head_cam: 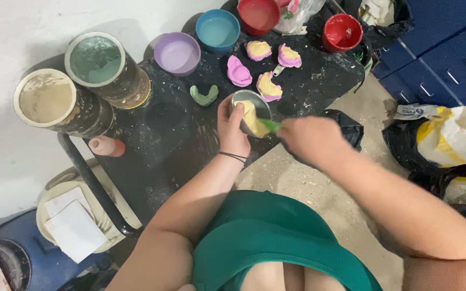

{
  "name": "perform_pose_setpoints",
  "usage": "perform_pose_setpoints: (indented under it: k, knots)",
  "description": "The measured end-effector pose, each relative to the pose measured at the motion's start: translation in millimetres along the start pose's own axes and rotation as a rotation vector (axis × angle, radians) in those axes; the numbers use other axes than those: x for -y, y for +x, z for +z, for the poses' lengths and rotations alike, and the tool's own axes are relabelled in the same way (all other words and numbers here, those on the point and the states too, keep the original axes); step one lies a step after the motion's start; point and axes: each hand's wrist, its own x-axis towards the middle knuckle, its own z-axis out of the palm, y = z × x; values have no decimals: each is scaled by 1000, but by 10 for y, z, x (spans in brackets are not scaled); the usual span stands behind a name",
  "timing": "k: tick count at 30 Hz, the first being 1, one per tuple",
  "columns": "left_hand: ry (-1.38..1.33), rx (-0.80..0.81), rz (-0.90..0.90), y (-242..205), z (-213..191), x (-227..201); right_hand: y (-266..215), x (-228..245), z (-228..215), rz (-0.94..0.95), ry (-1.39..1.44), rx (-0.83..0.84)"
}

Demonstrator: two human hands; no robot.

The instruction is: The person mixes a beige paste in a small container using a green spatula, then scoops the mixture onto several small colorful molds on the table. The person continues to spread the paste over the molds and cleans the container.

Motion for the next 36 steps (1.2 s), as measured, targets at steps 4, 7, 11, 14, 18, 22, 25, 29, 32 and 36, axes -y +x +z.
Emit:
perform_pose_setpoints:
  k: [4, 7, 11, 14, 18, 22, 25, 29, 32, 36]
  knots:
    - [-32, 98, -40, -202, 133, -41, 131, 76, 142, -122, -21, -120]
    - [-60, 109, -130, -264, 217, -15, 395, -247, 399, -191, -380, -438]
    - [-43, 95, -141, 7, -99, 126, 233, -176, 545, -198, -320, -406]
    - [-74, 2, -106, -23, -115, 219, 278, -59, 629, -305, -297, -479]
    - [-74, 26, -195, -141, -76, 150, 249, -141, 405, -203, -350, -420]
    - [-31, 39, -197, -24, -182, 91, 194, 11, 734, -284, -341, -424]
    - [-53, 66, -210, -150, -69, 221, 261, -68, 432, -174, -334, -407]
    - [-20, 71, -192, -17, -176, 172, 74, -43, 392, -123, -273, -297]
    - [-39, -1, -214, -129, -148, 157, 71, 67, 523, -223, -295, -343]
    - [-1, 92, -254, -142, -172, 180, 70, -111, 390, -146, -299, -338]
